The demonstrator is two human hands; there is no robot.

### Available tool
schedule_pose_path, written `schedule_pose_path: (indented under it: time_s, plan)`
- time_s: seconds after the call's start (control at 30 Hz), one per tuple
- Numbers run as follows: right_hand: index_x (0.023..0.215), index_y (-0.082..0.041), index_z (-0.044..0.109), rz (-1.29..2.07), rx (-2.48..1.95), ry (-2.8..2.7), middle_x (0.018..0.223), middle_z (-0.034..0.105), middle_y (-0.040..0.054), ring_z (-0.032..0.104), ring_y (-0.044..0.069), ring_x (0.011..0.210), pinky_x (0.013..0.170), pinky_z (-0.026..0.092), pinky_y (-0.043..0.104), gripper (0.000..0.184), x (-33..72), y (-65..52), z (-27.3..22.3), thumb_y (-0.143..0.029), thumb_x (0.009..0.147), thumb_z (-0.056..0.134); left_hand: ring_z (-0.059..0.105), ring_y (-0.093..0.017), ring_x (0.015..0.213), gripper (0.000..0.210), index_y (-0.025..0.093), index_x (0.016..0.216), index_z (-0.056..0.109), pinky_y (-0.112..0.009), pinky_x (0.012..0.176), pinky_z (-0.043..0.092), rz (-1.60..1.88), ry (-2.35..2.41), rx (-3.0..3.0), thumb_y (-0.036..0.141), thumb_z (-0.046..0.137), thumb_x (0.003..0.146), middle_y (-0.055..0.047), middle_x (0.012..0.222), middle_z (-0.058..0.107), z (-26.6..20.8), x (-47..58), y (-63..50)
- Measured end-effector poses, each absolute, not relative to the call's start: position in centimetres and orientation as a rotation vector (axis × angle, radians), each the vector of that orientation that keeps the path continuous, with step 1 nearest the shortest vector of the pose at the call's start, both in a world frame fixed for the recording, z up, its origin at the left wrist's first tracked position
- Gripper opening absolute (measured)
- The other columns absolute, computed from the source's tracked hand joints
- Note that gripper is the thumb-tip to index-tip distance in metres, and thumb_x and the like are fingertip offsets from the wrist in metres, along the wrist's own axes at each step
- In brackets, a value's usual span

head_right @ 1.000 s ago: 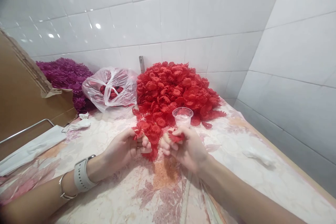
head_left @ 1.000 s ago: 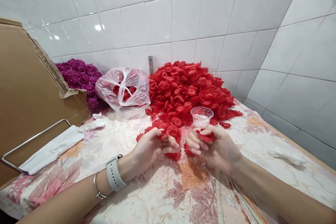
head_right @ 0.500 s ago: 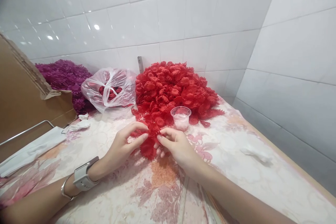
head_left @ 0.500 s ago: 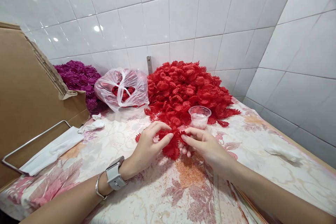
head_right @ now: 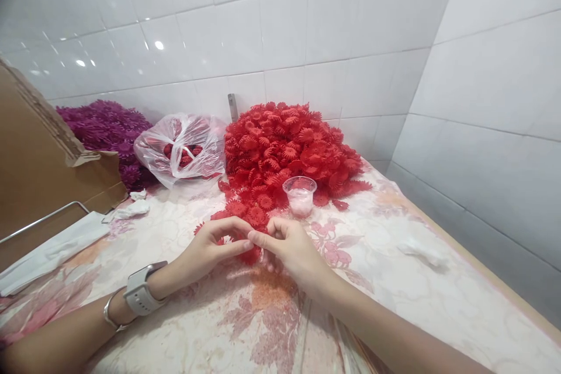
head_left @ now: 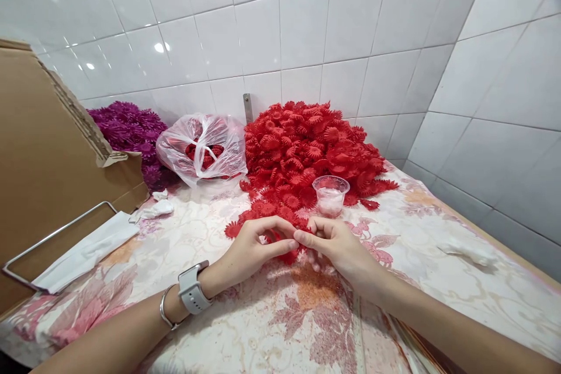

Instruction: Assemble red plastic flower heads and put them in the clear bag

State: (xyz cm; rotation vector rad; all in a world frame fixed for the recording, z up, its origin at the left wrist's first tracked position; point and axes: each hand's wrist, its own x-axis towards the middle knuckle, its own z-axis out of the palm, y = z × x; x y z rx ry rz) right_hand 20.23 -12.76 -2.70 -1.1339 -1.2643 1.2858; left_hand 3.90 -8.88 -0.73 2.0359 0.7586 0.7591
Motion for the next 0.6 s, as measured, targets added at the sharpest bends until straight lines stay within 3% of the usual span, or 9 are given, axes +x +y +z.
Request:
schedule_pose_path:
  time_s: [0.13, 0.33, 0.6]
  plan:
    - [0.062, -0.019, 0.043, 1.352, -1.094, -1.328, 0.047, 0.054, -0.0045, 0.046, 0.007, 0.038, 0.035, 0.028, 0.018, 0.039, 20.1, -12.9, -2.1, -0.053, 0.068, 0.061, 0.058, -0.014, 0.073, 0.017, 0.016, 0.077, 0.061, -0.025, 0.069, 0.045, 0.781, 0.755, 1.89, 0.033, 0.057, 0.077, -0.002, 0.077, 0.064, -0.9, 3.9, -8.7]
    - [0.072, -0.017, 0.049, 1.391, -0.965, -1.243, 0.062, 0.059, -0.0027, 0.055, 0.009, 0.054, 0.049, 0.039, 0.021, 0.029, 19.9, -12.7, -2.4, -0.042, 0.07, 0.064, 0.062, -0.014, 0.063, 0.009, 0.017, 0.075, 0.054, -0.026, 0.062, 0.047, 0.726, 0.655, 1.337, 0.024, 0.06, 0.074, 0.0, 0.064, 0.063, -1.5, 4.1, -8.5]
    - [0.07, -0.019, 0.048, 1.427, -0.768, -1.014, 0.07, 0.06, -0.0026, 0.057, 0.011, 0.065, 0.064, 0.045, 0.025, 0.025, 20.8, -12.2, -2.4, -0.038, 0.071, 0.065, 0.065, -0.016, 0.079, 0.005, 0.013, 0.07, 0.055, -0.029, 0.08, 0.05, 0.865, 0.633, 0.914, 0.009, 0.056, 0.072, -0.004, 0.074, 0.067, -1.3, 4.1, -7.4]
